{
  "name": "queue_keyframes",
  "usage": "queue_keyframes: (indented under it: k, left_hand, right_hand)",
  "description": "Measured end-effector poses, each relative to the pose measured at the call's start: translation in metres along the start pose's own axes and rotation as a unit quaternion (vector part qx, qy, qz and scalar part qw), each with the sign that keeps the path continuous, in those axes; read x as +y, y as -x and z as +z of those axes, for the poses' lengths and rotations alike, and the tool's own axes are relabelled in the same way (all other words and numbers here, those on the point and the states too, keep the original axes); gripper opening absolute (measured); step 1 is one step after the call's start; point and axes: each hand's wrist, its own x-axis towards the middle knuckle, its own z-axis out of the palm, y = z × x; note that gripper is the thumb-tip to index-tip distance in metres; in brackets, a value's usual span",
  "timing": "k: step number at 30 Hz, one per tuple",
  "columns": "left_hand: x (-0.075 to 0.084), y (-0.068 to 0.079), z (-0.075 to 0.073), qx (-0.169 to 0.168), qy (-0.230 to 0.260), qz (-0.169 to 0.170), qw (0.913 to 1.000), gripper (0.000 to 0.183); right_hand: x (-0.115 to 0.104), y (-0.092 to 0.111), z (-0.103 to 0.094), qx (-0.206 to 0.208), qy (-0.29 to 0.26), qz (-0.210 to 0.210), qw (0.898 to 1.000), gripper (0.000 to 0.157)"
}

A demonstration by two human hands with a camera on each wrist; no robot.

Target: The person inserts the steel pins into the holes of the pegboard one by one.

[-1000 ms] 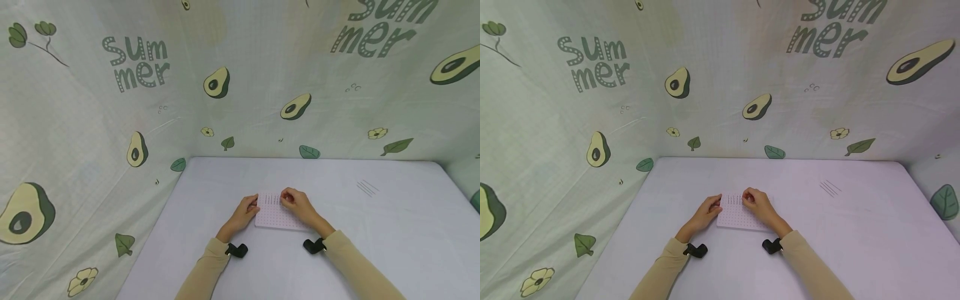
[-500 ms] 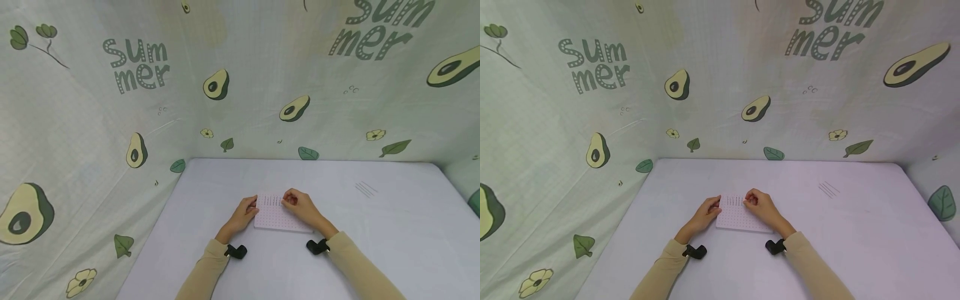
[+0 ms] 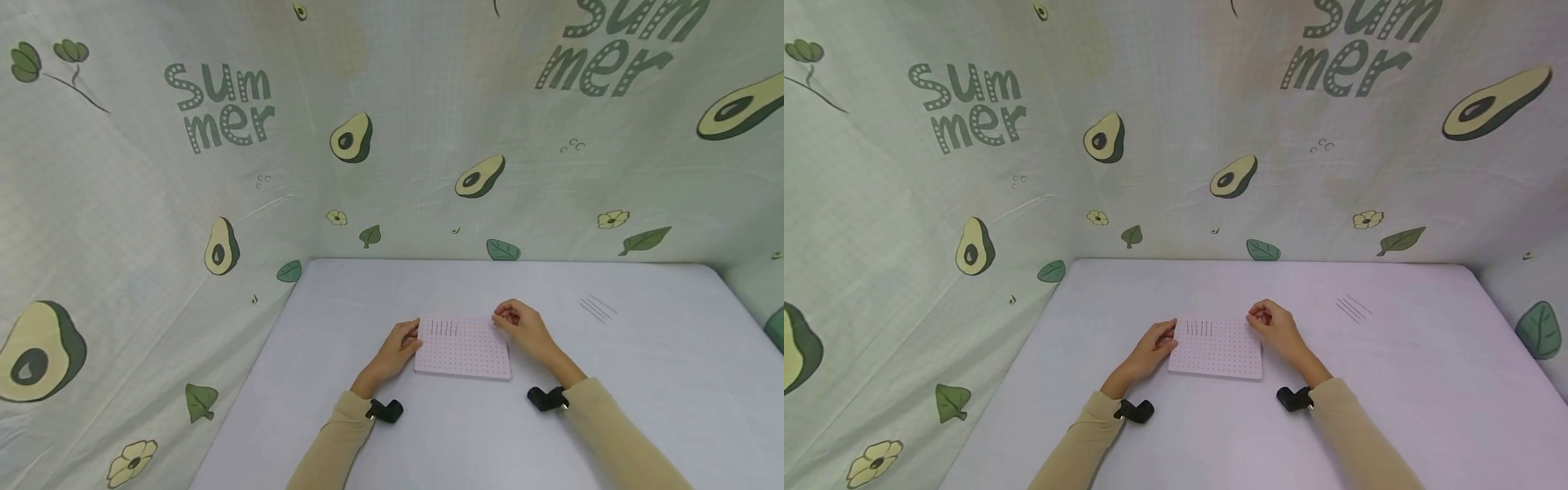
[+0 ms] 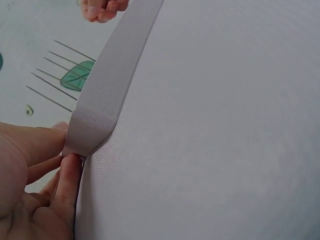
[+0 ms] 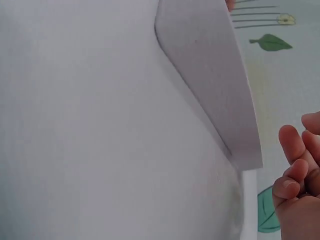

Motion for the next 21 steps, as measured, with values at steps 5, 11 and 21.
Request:
queue_keyframes:
  k: [5,11,21]
  left_hand:
    - [-0.001,-0.001,-0.001,-0.001,-0.004,0.0,1.0,0.052]
    - [-0.001,0.0,-0.001,-0.003,-0.002,0.001,1.0,0.052]
    - [-0.001,0.0,-0.001,-0.003,-0.01,-0.006,0.9999,0.052]
  right_hand:
    - [0.007,0.001,-0.018,0.015,0.017,0.018,1.0,0.016]
    - [0.012,0.004,-0.036,0.027,0.019,0.024,0.999,0.02]
    - [0.025,0.009,-0.065,0.059,0.031,0.01,0.998,0.02]
